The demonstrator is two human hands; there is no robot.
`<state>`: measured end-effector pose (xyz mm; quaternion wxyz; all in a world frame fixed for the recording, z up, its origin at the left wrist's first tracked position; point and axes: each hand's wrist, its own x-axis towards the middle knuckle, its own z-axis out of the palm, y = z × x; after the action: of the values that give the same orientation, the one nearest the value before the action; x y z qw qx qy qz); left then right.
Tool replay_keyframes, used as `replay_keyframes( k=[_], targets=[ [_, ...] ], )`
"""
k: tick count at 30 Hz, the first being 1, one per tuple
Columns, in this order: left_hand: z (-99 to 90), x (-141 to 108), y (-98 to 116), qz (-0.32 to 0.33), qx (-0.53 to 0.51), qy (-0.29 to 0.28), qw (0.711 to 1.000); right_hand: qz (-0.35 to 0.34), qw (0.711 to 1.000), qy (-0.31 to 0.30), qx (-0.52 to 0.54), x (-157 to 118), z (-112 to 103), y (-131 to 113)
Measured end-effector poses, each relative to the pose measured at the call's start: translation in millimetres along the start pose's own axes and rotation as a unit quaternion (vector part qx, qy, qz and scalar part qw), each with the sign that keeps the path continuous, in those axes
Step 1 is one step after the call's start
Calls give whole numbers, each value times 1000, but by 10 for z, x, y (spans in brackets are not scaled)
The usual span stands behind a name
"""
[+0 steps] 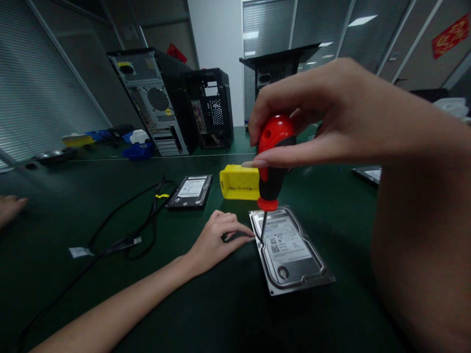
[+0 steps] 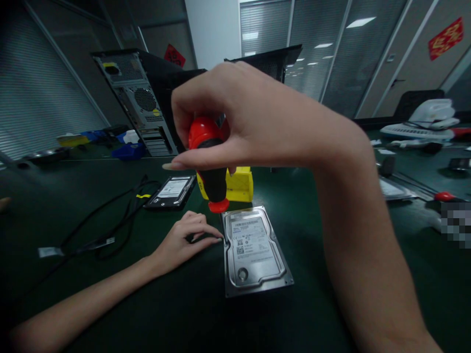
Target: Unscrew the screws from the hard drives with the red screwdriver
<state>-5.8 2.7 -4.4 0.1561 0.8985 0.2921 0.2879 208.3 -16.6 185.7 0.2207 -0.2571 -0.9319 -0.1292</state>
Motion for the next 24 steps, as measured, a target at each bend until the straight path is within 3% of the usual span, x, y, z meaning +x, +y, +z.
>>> replay_keyframes(
  k=[13,24],
  targets=[
    [12,13,93,-9,4,-37,999,23,999,-11,30,14,27,14],
    [26,21,121,-14,-12,-28,999,12,999,-12,34,11,22,26]
  ],
)
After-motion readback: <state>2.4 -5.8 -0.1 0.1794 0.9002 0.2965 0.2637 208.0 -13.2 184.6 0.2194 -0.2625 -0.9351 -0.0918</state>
